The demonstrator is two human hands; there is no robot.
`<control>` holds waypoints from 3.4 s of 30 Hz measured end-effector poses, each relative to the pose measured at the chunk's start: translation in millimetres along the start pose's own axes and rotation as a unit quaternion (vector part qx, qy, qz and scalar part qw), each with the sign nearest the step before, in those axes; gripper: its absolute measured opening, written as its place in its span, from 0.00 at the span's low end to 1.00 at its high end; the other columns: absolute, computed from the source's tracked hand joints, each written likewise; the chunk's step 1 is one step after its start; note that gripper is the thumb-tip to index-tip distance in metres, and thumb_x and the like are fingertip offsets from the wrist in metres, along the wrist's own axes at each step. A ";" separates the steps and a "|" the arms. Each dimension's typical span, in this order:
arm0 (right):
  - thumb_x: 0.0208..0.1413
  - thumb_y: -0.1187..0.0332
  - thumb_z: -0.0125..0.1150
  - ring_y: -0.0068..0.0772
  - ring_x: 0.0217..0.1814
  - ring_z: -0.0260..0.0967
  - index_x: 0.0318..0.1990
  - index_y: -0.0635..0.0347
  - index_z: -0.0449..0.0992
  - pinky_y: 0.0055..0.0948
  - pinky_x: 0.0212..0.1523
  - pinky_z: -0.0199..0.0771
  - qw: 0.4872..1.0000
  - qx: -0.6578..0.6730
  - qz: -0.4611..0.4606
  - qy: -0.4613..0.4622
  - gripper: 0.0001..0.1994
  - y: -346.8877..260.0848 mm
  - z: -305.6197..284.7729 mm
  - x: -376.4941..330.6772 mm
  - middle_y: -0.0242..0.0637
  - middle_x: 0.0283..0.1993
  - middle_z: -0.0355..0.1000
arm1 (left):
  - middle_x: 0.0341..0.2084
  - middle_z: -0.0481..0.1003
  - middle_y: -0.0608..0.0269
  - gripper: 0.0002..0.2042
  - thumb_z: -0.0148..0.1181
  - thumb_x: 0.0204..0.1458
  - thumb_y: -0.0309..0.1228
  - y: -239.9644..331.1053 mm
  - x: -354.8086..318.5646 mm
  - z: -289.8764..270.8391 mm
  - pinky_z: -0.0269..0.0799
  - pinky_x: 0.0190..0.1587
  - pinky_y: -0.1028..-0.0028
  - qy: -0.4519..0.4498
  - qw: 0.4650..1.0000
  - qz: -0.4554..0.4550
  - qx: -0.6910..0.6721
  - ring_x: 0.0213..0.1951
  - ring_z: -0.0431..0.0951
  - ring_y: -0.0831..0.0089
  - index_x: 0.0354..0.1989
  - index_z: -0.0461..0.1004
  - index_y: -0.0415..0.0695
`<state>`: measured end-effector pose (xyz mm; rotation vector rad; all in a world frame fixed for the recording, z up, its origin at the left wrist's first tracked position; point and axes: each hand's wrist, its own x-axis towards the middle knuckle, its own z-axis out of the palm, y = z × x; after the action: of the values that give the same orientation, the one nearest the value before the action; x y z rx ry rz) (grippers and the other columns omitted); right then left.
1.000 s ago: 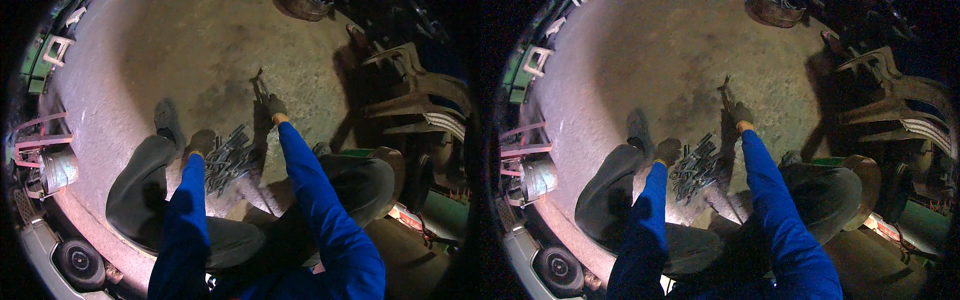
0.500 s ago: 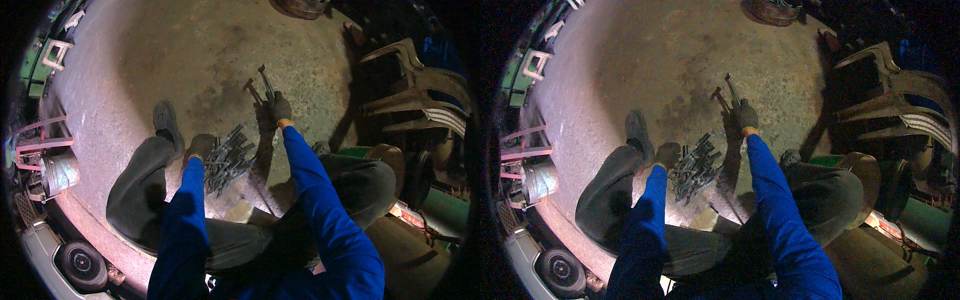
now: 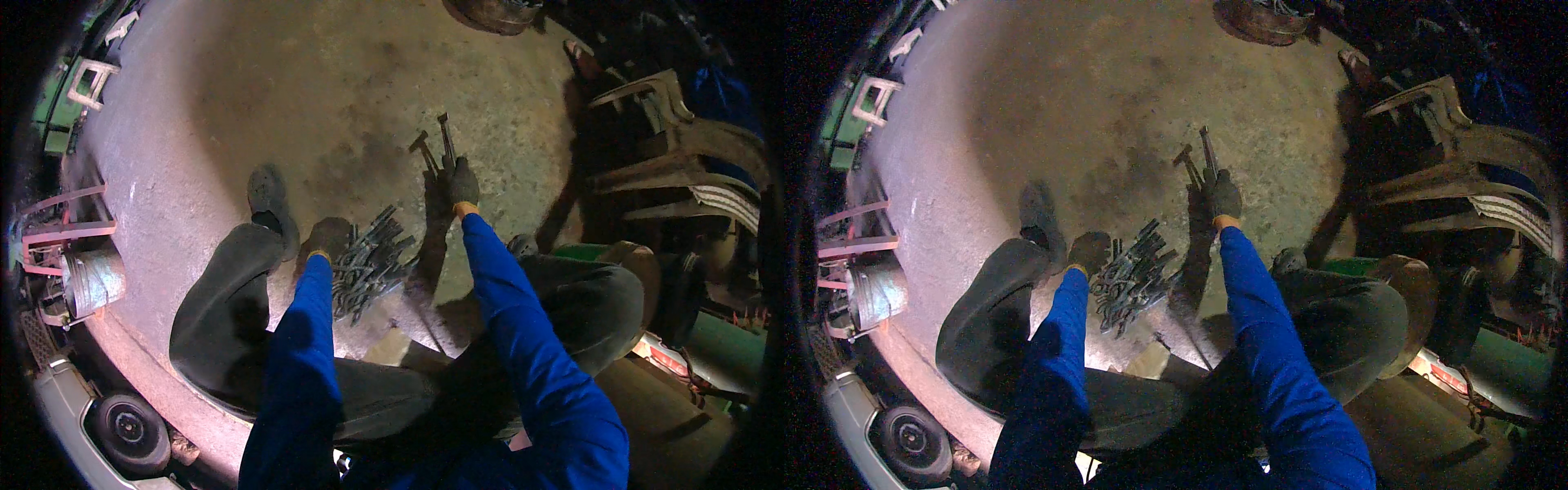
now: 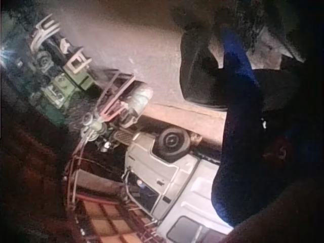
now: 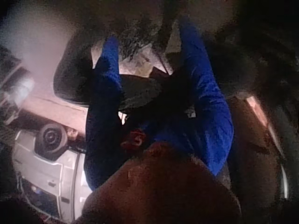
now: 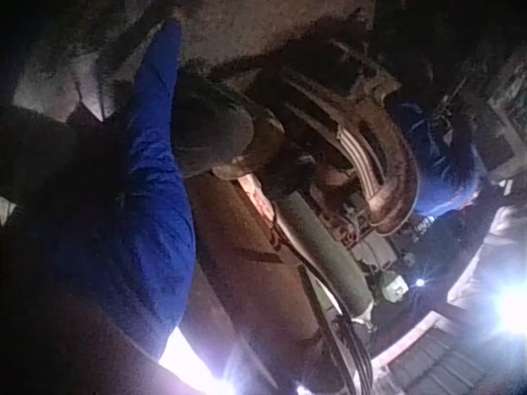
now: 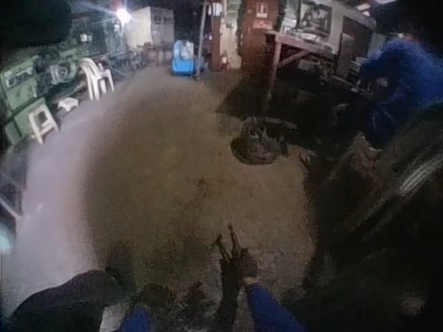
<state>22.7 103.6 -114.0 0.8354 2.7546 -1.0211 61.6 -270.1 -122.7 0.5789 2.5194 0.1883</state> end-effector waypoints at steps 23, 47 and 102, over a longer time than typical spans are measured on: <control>0.64 0.39 0.55 0.70 0.50 0.78 0.53 0.58 0.75 0.63 0.48 0.76 0.999 -0.043 -0.003 -0.019 0.28 -9.3 23.0 84.8 0.62 0.45 0.80 | 0.52 0.83 0.55 0.16 0.64 0.58 0.39 -32.5 22.1 59.8 0.77 0.55 0.59 0.019 0.888 -0.174 -0.426 0.53 0.82 0.57 0.53 0.82 0.49; 0.67 0.39 0.53 0.71 0.50 0.76 0.51 0.60 0.75 0.61 0.49 0.74 0.997 -0.017 -0.070 -0.024 0.29 -54.7 11.9 78.0 0.62 0.45 0.79 | 0.51 0.84 0.54 0.19 0.62 0.59 0.44 -27.1 16.8 33.9 0.79 0.53 0.61 0.024 0.942 -0.147 -0.302 0.52 0.84 0.58 0.53 0.83 0.48; 0.66 0.44 0.56 0.62 0.54 0.78 0.58 0.52 0.78 0.54 0.54 0.76 0.954 -0.071 -0.251 -0.148 0.25 -88.5 42.3 -8.0 0.54 0.50 0.81 | 0.35 0.84 0.51 0.10 0.71 0.48 0.37 -70.4 -7.8 70.8 0.81 0.42 0.55 0.067 0.863 -0.214 -0.452 0.40 0.86 0.54 0.36 0.84 0.48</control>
<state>-21.1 18.0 -93.5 -0.0513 2.7781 -0.8989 80.0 -335.7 -196.1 -0.3794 2.2486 1.1765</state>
